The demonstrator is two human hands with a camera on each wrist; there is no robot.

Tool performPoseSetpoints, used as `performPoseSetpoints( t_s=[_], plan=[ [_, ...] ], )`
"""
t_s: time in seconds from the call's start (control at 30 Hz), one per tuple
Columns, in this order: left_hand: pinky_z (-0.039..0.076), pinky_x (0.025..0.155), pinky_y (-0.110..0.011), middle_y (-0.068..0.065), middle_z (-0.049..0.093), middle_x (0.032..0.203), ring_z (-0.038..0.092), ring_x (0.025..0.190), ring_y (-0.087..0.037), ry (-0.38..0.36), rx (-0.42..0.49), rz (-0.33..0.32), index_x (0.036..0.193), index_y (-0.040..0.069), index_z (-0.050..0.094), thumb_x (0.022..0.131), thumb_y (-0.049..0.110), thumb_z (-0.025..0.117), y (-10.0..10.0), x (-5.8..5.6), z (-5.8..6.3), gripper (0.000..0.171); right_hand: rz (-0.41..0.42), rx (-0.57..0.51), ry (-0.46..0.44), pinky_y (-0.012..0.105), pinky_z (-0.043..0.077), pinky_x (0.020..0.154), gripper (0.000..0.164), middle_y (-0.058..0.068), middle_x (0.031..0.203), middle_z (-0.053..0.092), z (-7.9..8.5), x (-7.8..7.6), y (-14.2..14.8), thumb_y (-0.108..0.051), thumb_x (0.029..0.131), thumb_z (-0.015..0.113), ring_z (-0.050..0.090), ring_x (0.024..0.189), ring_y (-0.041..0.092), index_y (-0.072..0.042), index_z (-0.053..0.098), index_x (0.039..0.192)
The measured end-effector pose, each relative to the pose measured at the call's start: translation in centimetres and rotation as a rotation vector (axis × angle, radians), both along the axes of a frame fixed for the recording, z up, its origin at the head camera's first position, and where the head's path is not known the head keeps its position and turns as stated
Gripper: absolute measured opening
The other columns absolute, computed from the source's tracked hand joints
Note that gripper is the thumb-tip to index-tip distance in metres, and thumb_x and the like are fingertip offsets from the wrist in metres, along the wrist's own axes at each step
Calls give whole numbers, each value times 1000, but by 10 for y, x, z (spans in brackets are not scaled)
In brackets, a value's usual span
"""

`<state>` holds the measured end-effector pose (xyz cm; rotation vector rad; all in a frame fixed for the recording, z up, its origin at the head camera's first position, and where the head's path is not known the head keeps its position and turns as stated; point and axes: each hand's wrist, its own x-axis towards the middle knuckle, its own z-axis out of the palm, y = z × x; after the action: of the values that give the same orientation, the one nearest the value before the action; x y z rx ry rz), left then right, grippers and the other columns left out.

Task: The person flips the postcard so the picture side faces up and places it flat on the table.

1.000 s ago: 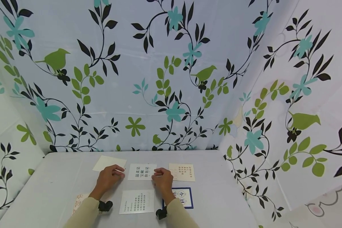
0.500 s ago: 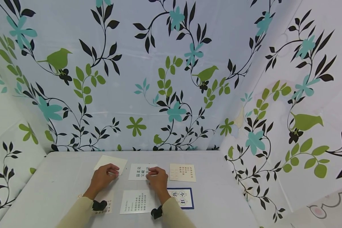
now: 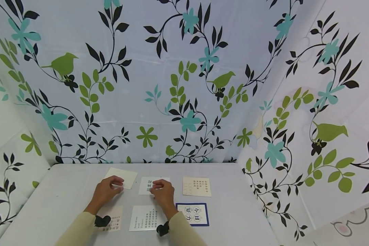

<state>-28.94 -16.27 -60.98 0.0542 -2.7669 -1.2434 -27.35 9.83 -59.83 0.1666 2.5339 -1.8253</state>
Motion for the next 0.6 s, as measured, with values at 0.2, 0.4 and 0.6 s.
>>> performPoseSetpoints(
  t_s=[0.2,0.4,0.6],
  plan=[
    [51,91,-45,-10,79,113,66,101,-28,-9,-10,4,118,12,74,89,12,83,-8,-1,0,30,37,-6,-18,30,62,67,32,-1,100,74,3,2,-9,-12,91,83,74,81,16,-12,75,123],
    [51,93,-49,-15,77,121,65,103,-30,-10,-24,10,120,9,72,90,12,82,-17,-2,3,32,76,1,-24,29,62,68,34,3,109,75,4,2,-15,-14,92,82,71,81,11,-13,74,125],
    [52,97,-54,-19,74,127,65,107,-34,-19,-21,10,125,7,70,91,11,80,-24,0,7,35,102,-20,-37,31,63,70,39,9,118,74,5,1,-22,-13,91,83,69,82,10,-11,72,129]
  ],
)
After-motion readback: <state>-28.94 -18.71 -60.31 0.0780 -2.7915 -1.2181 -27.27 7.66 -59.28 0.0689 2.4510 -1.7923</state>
